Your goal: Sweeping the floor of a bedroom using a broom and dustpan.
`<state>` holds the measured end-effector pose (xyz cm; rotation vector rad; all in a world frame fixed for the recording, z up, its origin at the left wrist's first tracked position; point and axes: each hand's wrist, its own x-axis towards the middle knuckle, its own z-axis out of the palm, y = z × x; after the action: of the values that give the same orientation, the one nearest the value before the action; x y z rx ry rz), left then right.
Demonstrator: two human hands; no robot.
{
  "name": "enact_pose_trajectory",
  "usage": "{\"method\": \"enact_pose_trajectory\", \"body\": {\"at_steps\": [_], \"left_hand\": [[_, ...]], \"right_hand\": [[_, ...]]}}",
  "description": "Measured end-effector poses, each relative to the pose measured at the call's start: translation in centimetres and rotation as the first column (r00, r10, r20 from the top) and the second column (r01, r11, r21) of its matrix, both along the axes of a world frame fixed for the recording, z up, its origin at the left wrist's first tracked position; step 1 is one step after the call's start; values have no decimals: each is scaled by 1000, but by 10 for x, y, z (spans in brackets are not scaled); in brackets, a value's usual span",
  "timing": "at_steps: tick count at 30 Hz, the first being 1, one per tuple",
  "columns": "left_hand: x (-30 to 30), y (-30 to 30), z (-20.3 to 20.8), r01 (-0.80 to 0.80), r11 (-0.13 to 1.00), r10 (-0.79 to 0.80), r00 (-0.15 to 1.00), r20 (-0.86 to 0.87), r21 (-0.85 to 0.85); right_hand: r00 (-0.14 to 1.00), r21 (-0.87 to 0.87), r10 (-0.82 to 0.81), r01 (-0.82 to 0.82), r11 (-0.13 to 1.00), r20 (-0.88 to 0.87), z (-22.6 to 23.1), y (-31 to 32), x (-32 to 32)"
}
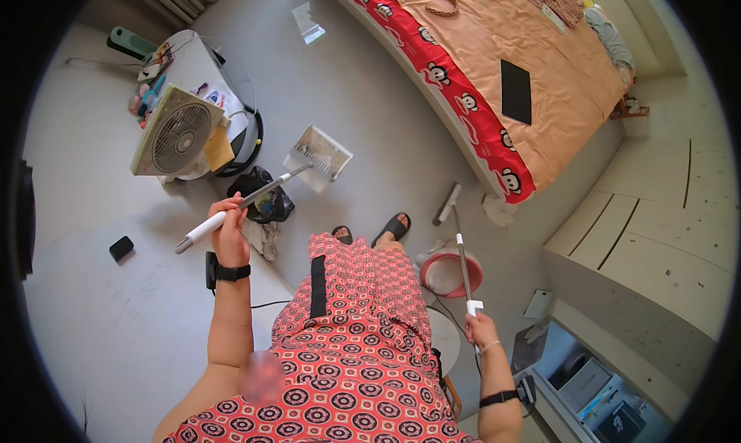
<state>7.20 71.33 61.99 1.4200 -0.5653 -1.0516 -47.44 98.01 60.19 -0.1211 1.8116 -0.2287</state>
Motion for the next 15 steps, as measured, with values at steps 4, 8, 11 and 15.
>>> {"method": "enact_pose_trajectory", "body": {"at_steps": [4, 8, 11, 15], "left_hand": [[6, 7, 29, -24, 996, 21, 999, -36, -83], [2, 9, 42, -43, 988, 38, 999, -38, -151], [-7, 6, 48, -45, 981, 44, 999, -6, -190], [-38, 7, 58, -97, 975, 104, 994, 24, -200]], "right_hand": [[975, 49, 209, -214, 976, 78, 50, -6, 2], [870, -21, 443, -450, 893, 216, 28, -48, 24], [780, -136, 577, -562, 816, 242, -32, -82, 53], [655, -210, 724, -693, 689, 214, -113, -119, 56]]}}
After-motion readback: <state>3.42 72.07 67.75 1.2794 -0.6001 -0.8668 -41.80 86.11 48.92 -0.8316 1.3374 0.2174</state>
